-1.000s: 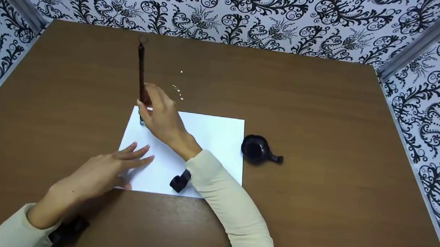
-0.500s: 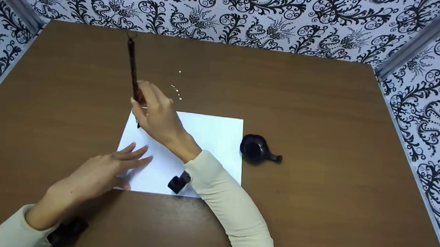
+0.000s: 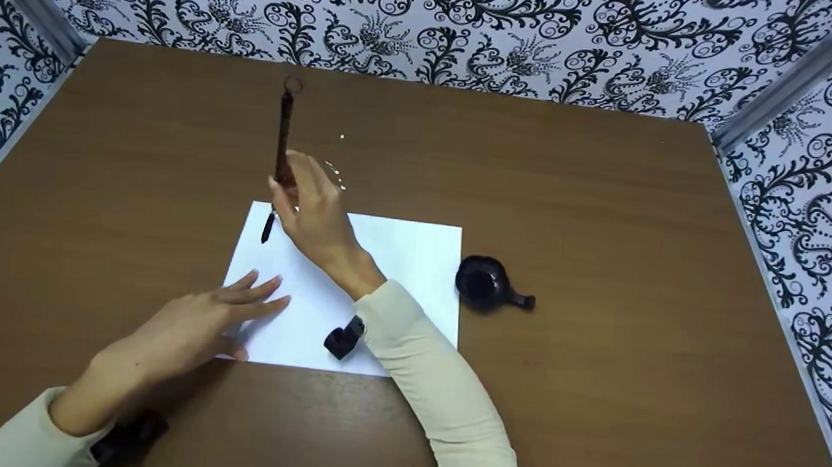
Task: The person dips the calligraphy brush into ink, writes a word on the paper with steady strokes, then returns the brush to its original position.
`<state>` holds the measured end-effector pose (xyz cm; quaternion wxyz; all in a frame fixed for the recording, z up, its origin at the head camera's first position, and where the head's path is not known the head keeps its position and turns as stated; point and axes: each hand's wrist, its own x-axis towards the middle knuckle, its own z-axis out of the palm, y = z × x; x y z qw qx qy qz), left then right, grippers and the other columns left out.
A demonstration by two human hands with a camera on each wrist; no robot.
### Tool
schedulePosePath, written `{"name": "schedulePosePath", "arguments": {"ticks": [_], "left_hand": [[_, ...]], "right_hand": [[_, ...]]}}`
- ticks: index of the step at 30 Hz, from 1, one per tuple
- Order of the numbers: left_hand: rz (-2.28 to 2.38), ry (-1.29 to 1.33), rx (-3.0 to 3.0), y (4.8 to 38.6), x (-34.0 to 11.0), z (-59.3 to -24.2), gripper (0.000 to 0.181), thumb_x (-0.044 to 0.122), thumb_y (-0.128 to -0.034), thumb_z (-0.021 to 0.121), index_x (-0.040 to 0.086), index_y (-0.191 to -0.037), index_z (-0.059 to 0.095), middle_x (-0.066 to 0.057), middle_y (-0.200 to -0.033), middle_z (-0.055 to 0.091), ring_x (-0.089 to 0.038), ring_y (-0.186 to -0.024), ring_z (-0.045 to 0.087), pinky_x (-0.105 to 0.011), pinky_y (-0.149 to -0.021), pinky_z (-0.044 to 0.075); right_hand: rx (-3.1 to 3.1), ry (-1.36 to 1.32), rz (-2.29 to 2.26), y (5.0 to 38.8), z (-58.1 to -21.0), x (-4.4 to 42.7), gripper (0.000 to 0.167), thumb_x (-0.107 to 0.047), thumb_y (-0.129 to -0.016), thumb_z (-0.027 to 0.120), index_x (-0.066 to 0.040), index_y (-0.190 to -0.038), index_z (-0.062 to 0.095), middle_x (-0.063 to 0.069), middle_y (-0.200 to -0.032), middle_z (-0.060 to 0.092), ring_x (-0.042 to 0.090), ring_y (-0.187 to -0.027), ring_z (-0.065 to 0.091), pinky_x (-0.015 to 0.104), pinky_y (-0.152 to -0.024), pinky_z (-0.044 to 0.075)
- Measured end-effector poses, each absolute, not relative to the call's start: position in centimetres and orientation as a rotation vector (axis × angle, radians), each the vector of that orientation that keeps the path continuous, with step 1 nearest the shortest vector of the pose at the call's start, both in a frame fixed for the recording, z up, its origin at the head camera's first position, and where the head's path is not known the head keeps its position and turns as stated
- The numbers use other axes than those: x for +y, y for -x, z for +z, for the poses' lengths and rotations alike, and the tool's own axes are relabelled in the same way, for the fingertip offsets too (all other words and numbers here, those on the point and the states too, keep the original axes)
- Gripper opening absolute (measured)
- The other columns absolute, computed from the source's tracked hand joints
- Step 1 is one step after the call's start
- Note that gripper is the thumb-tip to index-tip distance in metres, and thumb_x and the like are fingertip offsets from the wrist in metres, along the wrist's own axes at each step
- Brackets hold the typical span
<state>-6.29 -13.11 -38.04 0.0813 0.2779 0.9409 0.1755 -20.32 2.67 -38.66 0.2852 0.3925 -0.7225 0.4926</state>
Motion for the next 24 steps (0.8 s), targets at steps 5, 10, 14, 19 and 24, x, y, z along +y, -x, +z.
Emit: {"name": "schedulePosePath", "arguments": {"ticks": [5,10,14,19,24], "left_hand": [[0.531,-0.83,2.812,6.3,-13.1,-38.1,0.073,0.026,-0.0666,0.075,0.01,-0.135,0.055,-0.013,-0.144,0.044,-0.04,-0.132,0.037,-0.056,-0.088,0.045],[0.524,-0.809,2.806,6.3,-13.0,-38.0,0.073,0.027,-0.0677,0.074,0.01,-0.136,0.055,-0.013,-0.144,0.044,-0.04,-0.132,0.037,-0.056,-0.087,0.046],[0.518,-0.802,2.804,6.3,-13.0,-38.0,0.072,0.027,-0.0682,0.075,0.01,-0.136,0.055,-0.013,-0.144,0.043,-0.04,-0.132,0.036,-0.056,-0.086,0.047],[0.524,-0.807,2.808,6.3,-13.0,-38.0,0.072,0.027,-0.0684,0.075,0.01,-0.135,0.055,-0.013,-0.144,0.043,-0.041,-0.132,0.037,-0.055,-0.081,0.049],[0.529,-0.808,2.807,6.3,-13.0,-38.0,0.072,0.024,-0.067,0.076,0.01,-0.135,0.056,-0.013,-0.144,0.043,-0.04,-0.132,0.036,-0.057,-0.088,0.045]], "right_hand": [[-1.936,-1.054,1.304,20.5,-39.0,2.6,0.021,0.0,-0.09,0.062,0.004,-0.107,0.05,0.012,-0.09,0.06,0.019,-0.083,0.066,0.02,-0.068,0.053],[-1.976,-1.058,1.275,20.4,-39.1,2.7,0.023,-0.001,-0.09,0.062,0.004,-0.11,0.05,0.012,-0.091,0.059,0.018,-0.084,0.066,0.018,-0.07,0.052],[-2.028,-1.064,1.252,20.3,-38.8,2.9,0.024,-0.001,-0.09,0.062,0.003,-0.11,0.05,0.012,-0.091,0.059,0.017,-0.082,0.066,0.017,-0.07,0.051],[-2.085,-1.077,1.214,20.1,-38.1,3.1,0.023,-0.001,-0.09,0.063,0.003,-0.109,0.051,0.011,-0.091,0.06,0.017,-0.081,0.065,0.016,-0.071,0.051],[-2.137,-1.097,1.2,20.0,-37.6,3.3,0.022,0.0,-0.089,0.063,0.003,-0.107,0.051,0.011,-0.089,0.06,0.018,-0.081,0.064,0.019,-0.067,0.052]]}}
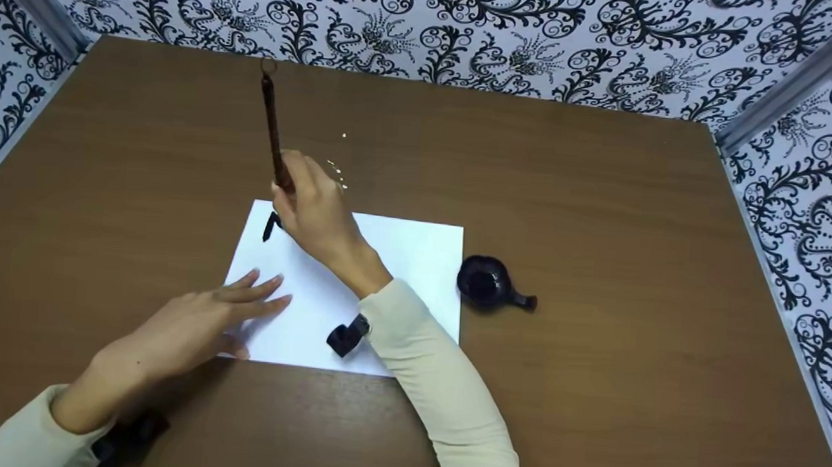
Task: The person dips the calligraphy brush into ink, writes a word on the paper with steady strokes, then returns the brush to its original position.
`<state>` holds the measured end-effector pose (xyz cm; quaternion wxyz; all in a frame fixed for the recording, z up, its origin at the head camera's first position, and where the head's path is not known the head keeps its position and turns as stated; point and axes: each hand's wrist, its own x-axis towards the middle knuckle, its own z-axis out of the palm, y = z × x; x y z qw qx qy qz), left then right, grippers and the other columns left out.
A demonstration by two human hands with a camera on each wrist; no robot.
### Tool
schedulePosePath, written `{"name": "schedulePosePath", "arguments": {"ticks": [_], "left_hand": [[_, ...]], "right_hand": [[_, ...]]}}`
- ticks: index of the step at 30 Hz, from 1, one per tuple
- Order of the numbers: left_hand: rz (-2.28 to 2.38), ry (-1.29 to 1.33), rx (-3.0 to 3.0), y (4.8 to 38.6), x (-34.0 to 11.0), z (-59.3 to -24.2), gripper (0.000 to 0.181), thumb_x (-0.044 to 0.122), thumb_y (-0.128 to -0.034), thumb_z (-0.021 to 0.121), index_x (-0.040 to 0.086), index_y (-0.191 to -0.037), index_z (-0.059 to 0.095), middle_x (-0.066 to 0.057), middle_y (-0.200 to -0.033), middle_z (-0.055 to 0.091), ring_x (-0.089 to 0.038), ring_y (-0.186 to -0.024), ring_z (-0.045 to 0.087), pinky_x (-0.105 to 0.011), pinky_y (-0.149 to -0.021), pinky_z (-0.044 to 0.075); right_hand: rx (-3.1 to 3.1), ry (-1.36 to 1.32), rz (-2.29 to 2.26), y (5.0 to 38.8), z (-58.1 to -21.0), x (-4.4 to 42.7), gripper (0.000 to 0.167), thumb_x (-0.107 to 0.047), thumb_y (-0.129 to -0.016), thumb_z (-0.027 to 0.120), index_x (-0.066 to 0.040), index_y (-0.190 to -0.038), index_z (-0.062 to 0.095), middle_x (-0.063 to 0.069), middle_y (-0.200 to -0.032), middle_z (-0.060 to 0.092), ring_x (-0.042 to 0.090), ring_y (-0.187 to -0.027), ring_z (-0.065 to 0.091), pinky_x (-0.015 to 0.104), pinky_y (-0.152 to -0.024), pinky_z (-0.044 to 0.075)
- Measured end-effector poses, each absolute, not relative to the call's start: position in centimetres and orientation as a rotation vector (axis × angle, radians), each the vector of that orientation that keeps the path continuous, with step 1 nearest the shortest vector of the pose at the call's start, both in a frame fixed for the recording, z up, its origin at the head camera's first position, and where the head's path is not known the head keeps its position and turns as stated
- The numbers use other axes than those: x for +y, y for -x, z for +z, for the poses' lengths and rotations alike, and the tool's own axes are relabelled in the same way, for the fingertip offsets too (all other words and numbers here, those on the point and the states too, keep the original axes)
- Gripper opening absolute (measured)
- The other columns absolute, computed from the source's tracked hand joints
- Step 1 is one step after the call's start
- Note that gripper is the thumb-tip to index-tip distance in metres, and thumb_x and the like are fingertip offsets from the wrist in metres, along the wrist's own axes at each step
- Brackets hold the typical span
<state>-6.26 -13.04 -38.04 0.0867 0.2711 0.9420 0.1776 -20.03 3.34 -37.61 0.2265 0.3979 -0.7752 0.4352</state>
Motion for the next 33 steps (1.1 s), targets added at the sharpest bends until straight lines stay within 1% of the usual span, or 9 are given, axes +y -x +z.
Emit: {"name": "schedulePosePath", "arguments": {"ticks": [3,11,14,18,24,28,31,33], "left_hand": [[0.525,-0.804,2.8,6.3,-13.0,-38.0,0.073,0.022,-0.0657,0.078,0.01,-0.134,0.056,-0.013,-0.144,0.043,-0.04,-0.133,0.036,-0.057,-0.093,0.041],[0.515,-0.791,2.802,6.4,-12.9,-37.9,0.073,0.023,-0.0663,0.078,0.011,-0.135,0.056,-0.013,-0.144,0.043,-0.039,-0.133,0.036,-0.057,-0.092,0.042],[0.505,-0.797,2.812,6.4,-12.9,-37.9,0.073,0.024,-0.0661,0.078,0.011,-0.134,0.056,-0.013,-0.144,0.044,-0.039,-0.132,0.037,-0.057,-0.09,0.044],[0.489,-0.807,2.824,6.4,-12.9,-37.9,0.073,0.025,-0.0662,0.078,0.011,-0.134,0.056,-0.012,-0.144,0.045,-0.039,-0.132,0.038,-0.055,-0.084,0.048],[0.494,-0.789,2.813,6.4,-12.9,-38.0,0.073,0.025,-0.0666,0.077,0.012,-0.135,0.055,-0.011,-0.145,0.043,-0.039,-0.132,0.036,-0.053,-0.081,0.05],[0.49,-0.793,2.812,6.3,-13.0,-38.0,0.074,0.026,-0.0661,0.077,0.012,-0.136,0.055,-0.011,-0.145,0.043,-0.039,-0.132,0.037,-0.053,-0.082,0.05],[0.471,-0.815,2.823,6.3,-13.0,-38.1,0.076,0.029,-0.0647,0.076,0.012,-0.136,0.055,-0.011,-0.145,0.044,-0.038,-0.132,0.038,-0.054,-0.084,0.049],[0.457,-0.828,2.833,6.3,-13.1,-38.1,0.076,0.031,-0.0638,0.074,0.013,-0.135,0.056,-0.011,-0.144,0.044,-0.038,-0.131,0.039,-0.053,-0.082,0.05]], "right_hand": [[-2.162,-1.103,1.192,20.0,-37.3,3.5,0.021,0.0,-0.089,0.063,0.002,-0.106,0.051,0.01,-0.088,0.061,0.018,-0.08,0.064,0.02,-0.064,0.052],[-2.214,-1.122,1.152,19.9,-36.6,4.1,0.019,-0.001,-0.089,0.062,0.0,-0.104,0.051,0.008,-0.085,0.061,0.015,-0.076,0.065,0.016,-0.06,0.05],[-2.238,-1.132,1.142,19.9,-36.4,4.2,0.018,-0.003,-0.09,0.061,0.0,-0.104,0.051,0.008,-0.085,0.061,0.014,-0.076,0.065,0.016,-0.059,0.05],[-2.256,-1.135,1.137,19.9,-36.2,4.2,0.017,-0.003,-0.09,0.061,0.0,-0.104,0.051,0.008,-0.085,0.061,0.014,-0.075,0.064,0.016,-0.058,0.05],[-2.229,-1.081,1.144,20.1,-36.5,4.2,0.019,-0.001,-0.088,0.063,0.0,-0.103,0.05,0.009,-0.084,0.061,0.016,-0.076,0.064,0.019,-0.058,0.05],[-2.189,-1.051,1.148,20.4,-36.8,4.2,0.018,0.0,-0.088,0.063,0.002,-0.101,0.05,0.011,-0.084,0.061,0.017,-0.075,0.064,0.022,-0.059,0.052],[-2.164,-1.031,1.151,20.6,-37.0,4.2,0.018,0.001,-0.088,0.062,0.002,-0.1,0.049,0.011,-0.084,0.06,0.018,-0.074,0.064,0.02,-0.06,0.052],[-2.153,-1.018,1.162,20.7,-37.1,4.3,0.018,0.001,-0.088,0.062,0.003,-0.101,0.049,0.011,-0.084,0.06,0.017,-0.074,0.064,0.018,-0.06,0.051]]}}
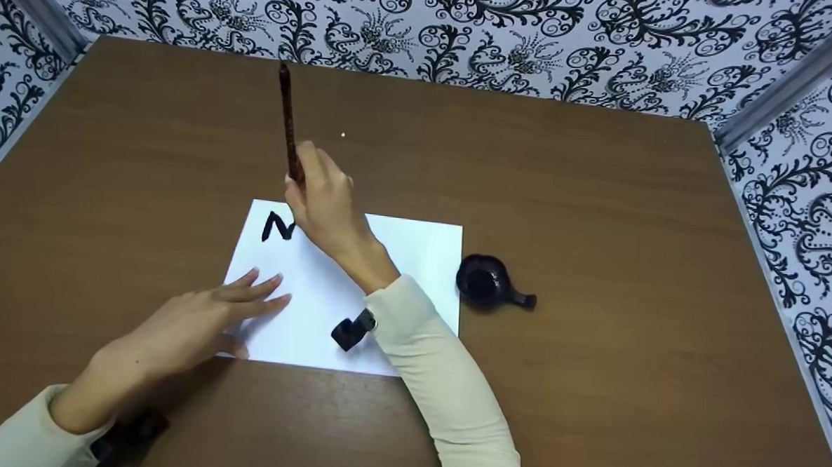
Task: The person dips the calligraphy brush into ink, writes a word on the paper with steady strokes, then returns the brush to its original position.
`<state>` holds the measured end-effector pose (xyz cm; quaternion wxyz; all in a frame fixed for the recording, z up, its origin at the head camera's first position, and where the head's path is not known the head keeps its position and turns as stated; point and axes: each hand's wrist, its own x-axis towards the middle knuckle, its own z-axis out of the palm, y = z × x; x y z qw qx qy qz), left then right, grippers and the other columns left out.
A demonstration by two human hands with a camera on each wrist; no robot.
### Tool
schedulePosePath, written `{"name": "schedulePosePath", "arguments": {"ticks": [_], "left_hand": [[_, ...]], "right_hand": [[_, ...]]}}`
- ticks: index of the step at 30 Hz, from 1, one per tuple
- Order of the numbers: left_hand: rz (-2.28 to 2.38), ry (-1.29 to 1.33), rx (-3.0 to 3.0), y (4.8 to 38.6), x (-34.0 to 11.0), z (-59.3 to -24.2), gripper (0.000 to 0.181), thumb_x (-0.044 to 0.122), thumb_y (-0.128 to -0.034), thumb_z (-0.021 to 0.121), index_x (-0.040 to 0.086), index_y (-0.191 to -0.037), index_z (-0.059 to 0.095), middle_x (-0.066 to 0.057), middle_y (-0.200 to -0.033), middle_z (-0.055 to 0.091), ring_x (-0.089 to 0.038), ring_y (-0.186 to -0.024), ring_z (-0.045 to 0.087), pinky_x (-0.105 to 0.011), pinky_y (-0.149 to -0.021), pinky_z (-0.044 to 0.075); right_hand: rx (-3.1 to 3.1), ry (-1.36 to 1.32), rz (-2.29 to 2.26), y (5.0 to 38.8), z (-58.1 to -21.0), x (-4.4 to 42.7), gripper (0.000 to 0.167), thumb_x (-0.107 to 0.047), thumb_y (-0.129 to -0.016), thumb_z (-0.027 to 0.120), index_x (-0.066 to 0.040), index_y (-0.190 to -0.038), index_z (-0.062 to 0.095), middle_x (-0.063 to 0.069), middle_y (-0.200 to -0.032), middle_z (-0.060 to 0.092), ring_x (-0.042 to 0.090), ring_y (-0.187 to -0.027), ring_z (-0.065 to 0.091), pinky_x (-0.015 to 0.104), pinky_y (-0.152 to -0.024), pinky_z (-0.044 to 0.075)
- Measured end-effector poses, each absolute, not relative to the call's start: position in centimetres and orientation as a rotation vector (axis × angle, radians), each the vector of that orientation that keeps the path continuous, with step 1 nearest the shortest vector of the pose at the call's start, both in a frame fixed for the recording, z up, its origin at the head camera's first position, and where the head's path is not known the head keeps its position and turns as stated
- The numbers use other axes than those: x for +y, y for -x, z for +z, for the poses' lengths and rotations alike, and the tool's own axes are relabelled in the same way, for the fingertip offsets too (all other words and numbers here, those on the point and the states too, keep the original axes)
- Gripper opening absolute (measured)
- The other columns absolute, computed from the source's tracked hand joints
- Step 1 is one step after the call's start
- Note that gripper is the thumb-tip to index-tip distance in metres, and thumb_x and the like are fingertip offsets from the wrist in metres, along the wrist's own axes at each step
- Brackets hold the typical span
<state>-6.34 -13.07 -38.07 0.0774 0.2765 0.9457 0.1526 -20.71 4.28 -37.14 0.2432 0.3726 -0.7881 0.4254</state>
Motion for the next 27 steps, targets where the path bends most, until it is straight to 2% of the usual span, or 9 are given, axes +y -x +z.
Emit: {"name": "schedulePosePath", "arguments": {"ticks": [3,10,19,23,27], "left_hand": [[0.456,-0.834,2.835,6.3,-13.1,-38.1,0.076,0.031,-0.0643,0.075,0.012,-0.135,0.056,-0.011,-0.144,0.045,-0.038,-0.131,0.04,-0.052,-0.08,0.051],[0.483,-0.827,2.828,6.3,-13.0,-38.1,0.074,0.024,-0.066,0.079,0.011,-0.135,0.056,-0.012,-0.144,0.045,-0.039,-0.131,0.039,-0.054,-0.087,0.047],[0.513,-0.837,2.829,6.3,-13.0,-38.0,0.074,0.022,-0.0659,0.08,0.011,-0.135,0.056,-0.012,-0.144,0.044,-0.04,-0.131,0.039,-0.055,-0.087,0.047],[0.537,-0.825,2.819,6.3,-13.1,-38.1,0.074,0.021,-0.0666,0.08,0.011,-0.135,0.055,-0.012,-0.144,0.044,-0.04,-0.131,0.038,-0.054,-0.083,0.049],[0.544,-0.824,2.812,6.3,-13.1,-38.2,0.074,0.023,-0.0659,0.078,0.011,-0.136,0.055,-0.012,-0.144,0.043,-0.04,-0.132,0.037,-0.054,-0.087,0.047]], "right_hand": [[-2.145,-0.999,1.178,20.9,-37.3,4.4,0.018,0.0,-0.089,0.062,0.003,-0.102,0.049,0.012,-0.085,0.06,0.017,-0.074,0.064,0.017,-0.06,0.051],[-2.119,-0.949,1.202,21.2,-37.6,4.6,0.016,0.0,-0.089,0.061,0.002,-0.1,0.049,0.012,-0.085,0.06,0.017,-0.074,0.064,0.018,-0.061,0.052],[-2.09,-0.889,1.186,21.3,-37.4,5.0,0.017,-0.002,-0.089,0.062,0.004,-0.101,0.051,0.012,-0.086,0.06,0.018,-0.076,0.064,0.023,-0.06,0.053],[-2.074,-0.87,1.175,21.2,-37.0,5.3,0.018,-0.004,-0.09,0.063,0.003,-0.101,0.051,0.011,-0.086,0.06,0.018,-0.077,0.064,0.023,-0.06,0.053],[-2.068,-0.877,1.192,20.9,-37.0,5.7,0.018,-0.002,-0.089,0.063,0.003,-0.102,0.05,0.012,-0.087,0.06,0.018,-0.077,0.065,0.02,-0.062,0.053]]}}
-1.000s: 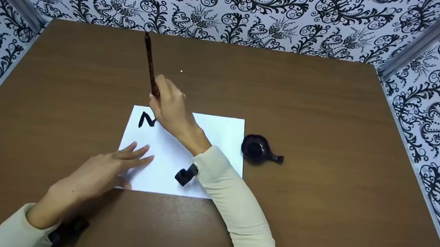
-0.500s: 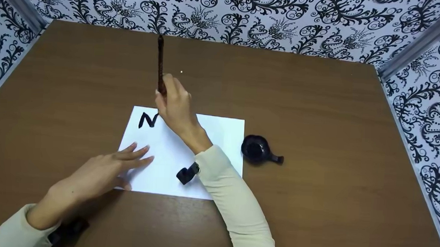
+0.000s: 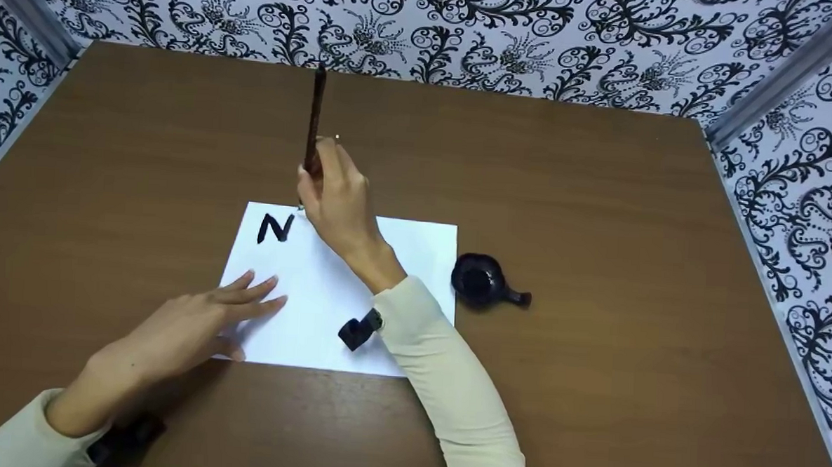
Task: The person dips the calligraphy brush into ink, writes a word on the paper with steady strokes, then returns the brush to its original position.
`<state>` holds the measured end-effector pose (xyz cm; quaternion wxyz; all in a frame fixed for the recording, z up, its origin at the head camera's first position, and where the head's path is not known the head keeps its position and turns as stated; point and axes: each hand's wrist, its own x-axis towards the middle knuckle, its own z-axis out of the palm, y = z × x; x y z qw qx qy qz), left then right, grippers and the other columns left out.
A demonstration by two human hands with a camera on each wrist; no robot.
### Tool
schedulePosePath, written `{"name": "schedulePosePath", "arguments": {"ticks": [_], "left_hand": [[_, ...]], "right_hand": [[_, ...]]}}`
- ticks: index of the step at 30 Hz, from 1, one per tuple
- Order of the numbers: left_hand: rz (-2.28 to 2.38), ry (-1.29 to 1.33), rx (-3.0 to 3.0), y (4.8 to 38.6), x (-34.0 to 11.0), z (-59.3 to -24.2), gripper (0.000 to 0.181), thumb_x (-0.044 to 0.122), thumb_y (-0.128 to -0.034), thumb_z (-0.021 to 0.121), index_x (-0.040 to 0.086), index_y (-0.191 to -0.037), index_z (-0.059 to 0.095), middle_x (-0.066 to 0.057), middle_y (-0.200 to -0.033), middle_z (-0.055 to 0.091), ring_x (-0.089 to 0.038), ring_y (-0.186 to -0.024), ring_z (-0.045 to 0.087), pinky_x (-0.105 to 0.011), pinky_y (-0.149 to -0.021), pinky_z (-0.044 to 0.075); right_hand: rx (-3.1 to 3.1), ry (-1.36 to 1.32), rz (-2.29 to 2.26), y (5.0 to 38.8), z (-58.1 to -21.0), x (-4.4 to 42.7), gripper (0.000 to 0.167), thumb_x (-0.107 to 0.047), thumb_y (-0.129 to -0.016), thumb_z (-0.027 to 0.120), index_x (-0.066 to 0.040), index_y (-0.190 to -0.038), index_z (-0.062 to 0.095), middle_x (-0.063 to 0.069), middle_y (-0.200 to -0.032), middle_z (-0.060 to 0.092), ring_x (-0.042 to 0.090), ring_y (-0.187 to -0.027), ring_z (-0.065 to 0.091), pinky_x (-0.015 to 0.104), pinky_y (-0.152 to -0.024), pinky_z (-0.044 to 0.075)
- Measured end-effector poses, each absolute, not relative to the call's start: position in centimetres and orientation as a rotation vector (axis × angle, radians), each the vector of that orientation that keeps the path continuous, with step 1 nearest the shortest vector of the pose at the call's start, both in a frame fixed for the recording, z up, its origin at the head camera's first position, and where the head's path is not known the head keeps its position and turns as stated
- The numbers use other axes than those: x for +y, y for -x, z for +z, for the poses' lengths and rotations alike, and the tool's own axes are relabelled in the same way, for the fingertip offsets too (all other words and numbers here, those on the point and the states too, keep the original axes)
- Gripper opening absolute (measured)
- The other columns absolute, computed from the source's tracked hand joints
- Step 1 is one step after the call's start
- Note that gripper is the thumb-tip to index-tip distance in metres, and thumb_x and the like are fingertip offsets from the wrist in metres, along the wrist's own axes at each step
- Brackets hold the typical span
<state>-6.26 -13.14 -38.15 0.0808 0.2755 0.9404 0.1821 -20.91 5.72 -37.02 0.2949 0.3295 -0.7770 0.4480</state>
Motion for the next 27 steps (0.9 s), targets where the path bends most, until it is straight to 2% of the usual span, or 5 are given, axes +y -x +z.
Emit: {"name": "schedulePosePath", "arguments": {"ticks": [3,14,22,27], "left_hand": [[0.549,-0.83,2.815,6.2,-13.2,-38.1,0.074,0.024,-0.0652,0.076,0.01,-0.135,0.055,-0.013,-0.144,0.044,-0.04,-0.131,0.038,-0.055,-0.092,0.043],[0.55,-0.811,2.811,6.2,-13.1,-38.0,0.073,0.02,-0.0673,0.078,0.011,-0.136,0.055,-0.012,-0.144,0.044,-0.04,-0.132,0.038,-0.056,-0.088,0.045],[0.543,-0.793,2.813,6.2,-13.1,-38.0,0.072,0.022,-0.0679,0.077,0.012,-0.136,0.055,-0.01,-0.145,0.043,-0.039,-0.132,0.037,-0.048,-0.07,0.053],[0.548,-0.815,2.822,6.2,-13.1,-38.0,0.073,0.025,-0.0668,0.075,0.012,-0.136,0.055,-0.011,-0.145,0.043,-0.04,-0.131,0.038,-0.053,-0.078,0.051]], "right_hand": [[-2.05,-0.88,1.213,20.6,-37.1,6.1,0.018,0.0,-0.089,0.063,0.003,-0.102,0.05,0.012,-0.087,0.06,0.018,-0.077,0.066,0.019,-0.063,0.053],[-2.042,-0.855,1.199,20.4,-38.0,6.2,0.021,0.0,-0.088,0.064,0.0,-0.103,0.05,0.011,-0.088,0.06,0.016,-0.078,0.066,0.018,-0.062,0.052],[-2.031,-0.854,1.218,20.4,-38.0,6.0,0.02,-0.001,-0.088,0.064,0.0,-0.103,0.051,0.01,-0.088,0.06,0.017,-0.078,0.066,0.019,-0.061,0.052],[-2.056,-0.85,1.207,20.4,-38.2,5.9,0.019,-0.002,-0.089,0.063,0.001,-0.102,0.051,0.011,-0.089,0.06,0.017,-0.079,0.066,0.018,-0.062,0.052]]}}
